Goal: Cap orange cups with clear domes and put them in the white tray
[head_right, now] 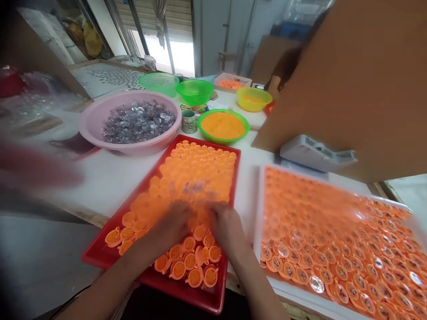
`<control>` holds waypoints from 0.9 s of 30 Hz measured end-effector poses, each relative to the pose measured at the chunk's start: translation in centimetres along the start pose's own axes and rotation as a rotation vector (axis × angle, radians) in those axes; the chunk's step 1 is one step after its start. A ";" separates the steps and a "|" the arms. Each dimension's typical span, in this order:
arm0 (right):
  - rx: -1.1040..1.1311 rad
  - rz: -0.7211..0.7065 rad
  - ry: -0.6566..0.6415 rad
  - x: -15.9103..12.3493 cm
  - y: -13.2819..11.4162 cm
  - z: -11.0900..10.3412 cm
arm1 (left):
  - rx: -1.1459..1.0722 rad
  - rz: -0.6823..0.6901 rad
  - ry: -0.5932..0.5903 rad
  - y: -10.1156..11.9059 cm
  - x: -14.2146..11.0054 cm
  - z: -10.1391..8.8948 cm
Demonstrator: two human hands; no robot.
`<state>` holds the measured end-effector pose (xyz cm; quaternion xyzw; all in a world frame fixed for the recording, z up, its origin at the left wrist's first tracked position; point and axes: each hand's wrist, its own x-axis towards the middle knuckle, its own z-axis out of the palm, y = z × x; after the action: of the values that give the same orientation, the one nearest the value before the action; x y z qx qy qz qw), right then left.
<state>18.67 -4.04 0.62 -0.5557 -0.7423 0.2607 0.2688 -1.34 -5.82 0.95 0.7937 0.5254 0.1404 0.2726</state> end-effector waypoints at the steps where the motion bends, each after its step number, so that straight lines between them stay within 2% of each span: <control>1: -0.027 0.023 0.034 0.4 0.4 0.0 | -0.007 0.007 -0.002 0.0 0.0 -0.1; 5: -0.097 0.055 0.127 2.3 1.6 -0.1 | -0.075 0.009 -0.007 -0.1 -0.1 -1.0; 11: -0.108 -0.027 0.052 4.6 1.2 0.6 | -0.385 -0.142 0.057 0.1 -0.2 -2.5; 16: -0.042 -0.003 0.048 5.0 1.4 1.4 | -0.602 -0.269 0.020 0.9 0.0 -3.3; 21: 0.140 0.081 0.102 4.1 1.4 0.6 | -0.664 -0.331 0.048 0.9 0.3 -3.0; 25: 0.358 0.167 0.071 2.4 0.5 -0.5 | -0.941 -0.445 0.002 1.0 0.3 -2.9; 27: 0.567 0.242 0.026 1.5 -0.1 -0.9 | -1.044 -0.497 -0.014 1.3 0.3 -3.0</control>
<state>18.85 -2.52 1.50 -0.5461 -0.5649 0.4803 0.3898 -1.74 -5.06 4.09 0.4078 0.5552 0.3073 0.6565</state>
